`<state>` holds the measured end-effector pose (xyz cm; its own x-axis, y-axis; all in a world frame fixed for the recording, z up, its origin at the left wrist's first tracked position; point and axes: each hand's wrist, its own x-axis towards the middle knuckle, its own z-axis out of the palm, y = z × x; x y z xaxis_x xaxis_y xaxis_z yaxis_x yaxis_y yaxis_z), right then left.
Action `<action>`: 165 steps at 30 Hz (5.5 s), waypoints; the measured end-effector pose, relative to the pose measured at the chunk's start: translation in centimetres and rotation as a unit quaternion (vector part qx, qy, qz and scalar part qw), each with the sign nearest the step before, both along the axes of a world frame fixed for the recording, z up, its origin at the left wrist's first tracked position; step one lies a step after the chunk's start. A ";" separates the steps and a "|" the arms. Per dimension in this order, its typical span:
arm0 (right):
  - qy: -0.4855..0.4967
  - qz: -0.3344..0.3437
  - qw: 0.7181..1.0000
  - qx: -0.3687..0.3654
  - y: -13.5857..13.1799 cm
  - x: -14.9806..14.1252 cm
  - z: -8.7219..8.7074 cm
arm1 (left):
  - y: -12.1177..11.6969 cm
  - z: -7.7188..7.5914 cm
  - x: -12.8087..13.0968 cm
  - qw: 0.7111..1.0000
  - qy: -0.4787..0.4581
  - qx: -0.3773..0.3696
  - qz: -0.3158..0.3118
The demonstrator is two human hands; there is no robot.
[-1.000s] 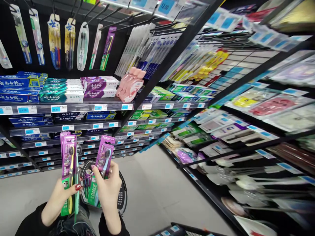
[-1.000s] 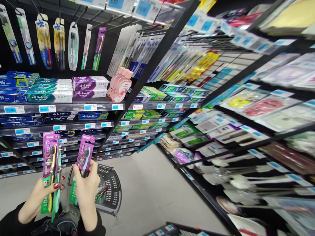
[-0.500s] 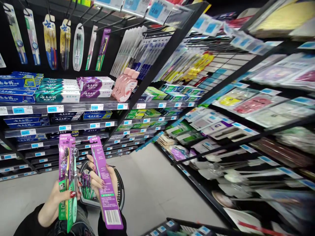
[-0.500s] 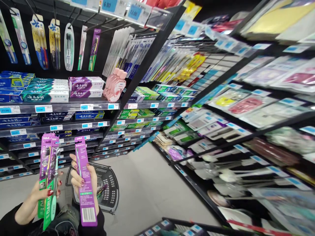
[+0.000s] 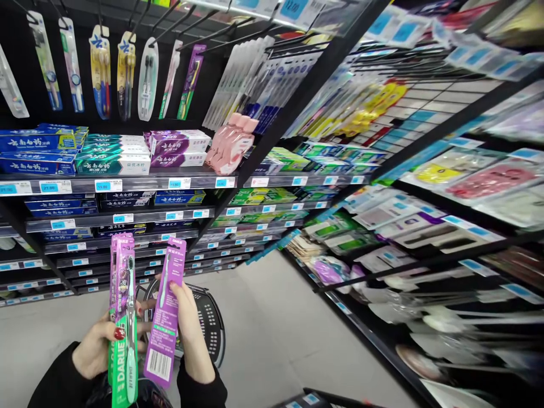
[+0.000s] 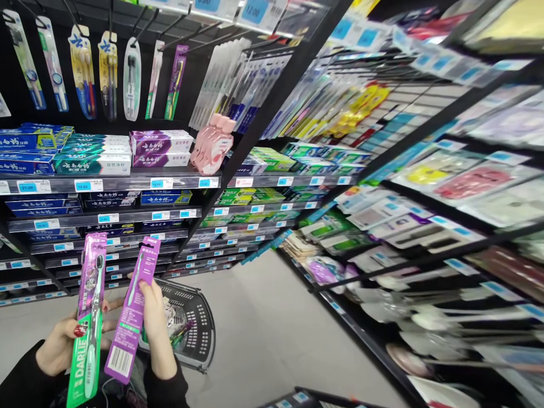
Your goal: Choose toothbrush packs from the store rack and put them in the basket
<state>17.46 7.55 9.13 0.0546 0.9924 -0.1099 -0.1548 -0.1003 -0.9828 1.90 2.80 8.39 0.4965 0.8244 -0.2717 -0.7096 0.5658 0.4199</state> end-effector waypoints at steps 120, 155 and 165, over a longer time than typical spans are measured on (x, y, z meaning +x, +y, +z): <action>-0.330 -0.039 0.931 0.150 -3.3 -3.1 1.6 | -0.5 0.5 0.7 0.928 0.342 0.146 0.008; 0.576 0.016 0.817 0.027 -0.3 1.3 1.6 | -0.1 -1.0 -0.5 0.901 0.412 0.133 0.029; 0.286 -0.004 0.958 -0.026 -0.6 -1.4 1.1 | -0.4 -0.9 0.2 0.921 0.358 0.151 0.025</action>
